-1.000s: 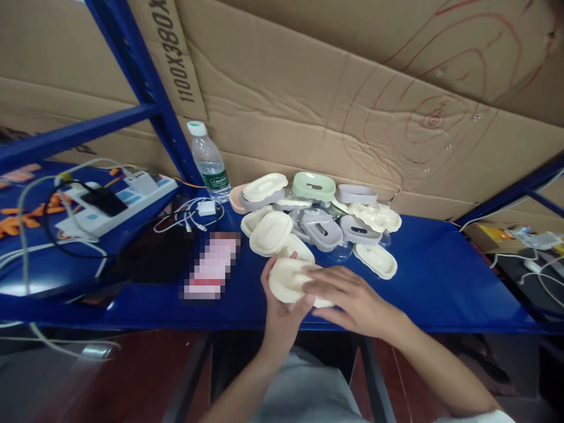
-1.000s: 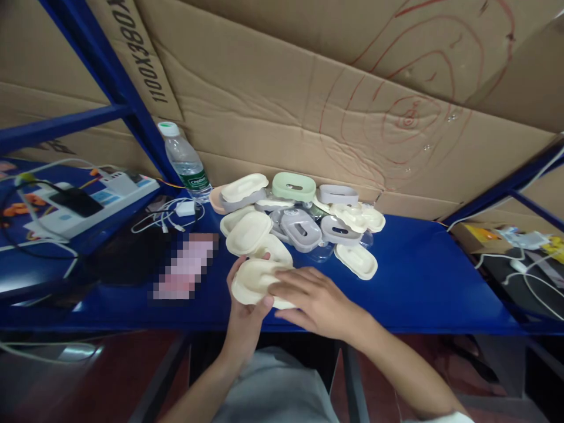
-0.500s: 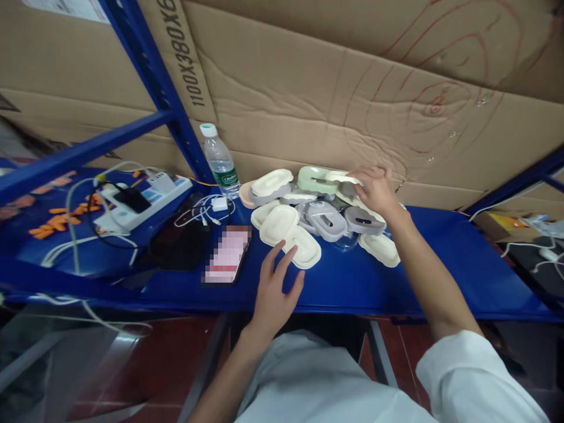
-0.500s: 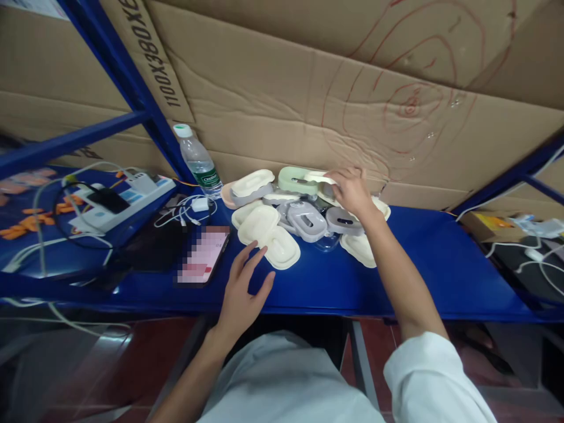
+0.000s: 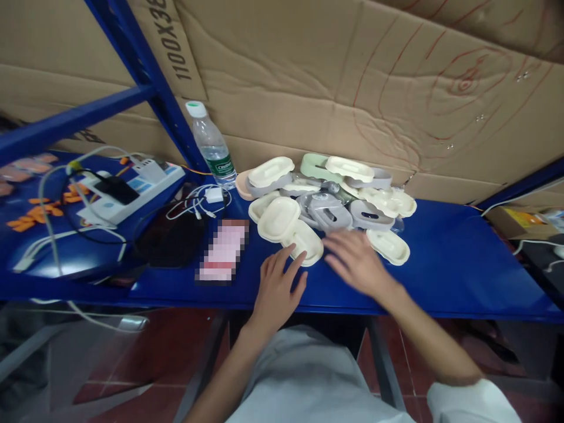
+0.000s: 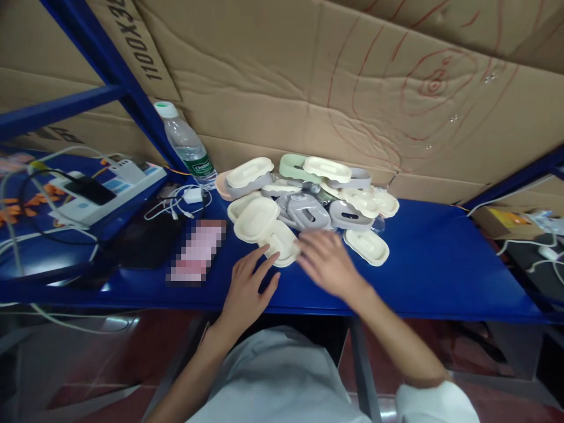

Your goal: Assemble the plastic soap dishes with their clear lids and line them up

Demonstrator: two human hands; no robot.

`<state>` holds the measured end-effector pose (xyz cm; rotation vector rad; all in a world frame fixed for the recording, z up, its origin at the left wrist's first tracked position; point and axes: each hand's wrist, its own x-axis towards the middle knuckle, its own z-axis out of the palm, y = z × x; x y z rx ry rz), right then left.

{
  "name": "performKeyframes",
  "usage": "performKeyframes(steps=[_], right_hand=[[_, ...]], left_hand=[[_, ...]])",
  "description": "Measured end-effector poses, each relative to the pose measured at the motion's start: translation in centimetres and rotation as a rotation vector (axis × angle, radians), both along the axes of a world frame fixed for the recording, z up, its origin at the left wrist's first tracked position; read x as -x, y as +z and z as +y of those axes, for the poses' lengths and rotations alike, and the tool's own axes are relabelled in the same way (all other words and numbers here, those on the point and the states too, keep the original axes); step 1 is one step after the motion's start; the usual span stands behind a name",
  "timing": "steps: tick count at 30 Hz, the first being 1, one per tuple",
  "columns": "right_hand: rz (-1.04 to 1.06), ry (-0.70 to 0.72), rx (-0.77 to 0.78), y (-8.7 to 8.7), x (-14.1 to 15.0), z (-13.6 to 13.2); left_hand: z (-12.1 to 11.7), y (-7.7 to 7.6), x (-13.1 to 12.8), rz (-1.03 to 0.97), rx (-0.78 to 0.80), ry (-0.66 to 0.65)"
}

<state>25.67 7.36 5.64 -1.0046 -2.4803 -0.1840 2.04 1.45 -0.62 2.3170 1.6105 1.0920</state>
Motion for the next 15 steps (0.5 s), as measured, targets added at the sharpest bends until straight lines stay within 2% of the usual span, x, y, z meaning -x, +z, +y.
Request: performKeyframes(steps=[3, 6, 8, 11, 12, 15], right_hand=[[-0.062, 0.018, 0.163, -3.0, 2.8, -5.3], [0.025, -0.064, 0.269, -4.2, 3.2, -7.6], [0.076, -0.112, 0.292, -4.4, 2.5, -7.8], [0.151, -0.127, 0.308, -4.6, 0.7, -7.5], [0.173, -0.108, 0.323, -4.6, 0.2, -7.3], [0.226, -0.039, 0.319, -4.4, -0.9, -6.4]], left_hand=[[0.0, 0.3, 0.1, 0.038, 0.042, -0.09], [-0.1, 0.7, 0.3, -0.035, 0.063, -0.237], [-0.2, 0.9, 0.5, -0.052, 0.044, -0.218], [-0.4, 1.0, 0.7, 0.026, -0.002, -0.075], [-0.5, 1.0, 0.8, 0.062, -0.006, -0.064], [-0.5, 0.9, 1.3, 0.128, 0.025, -0.149]])
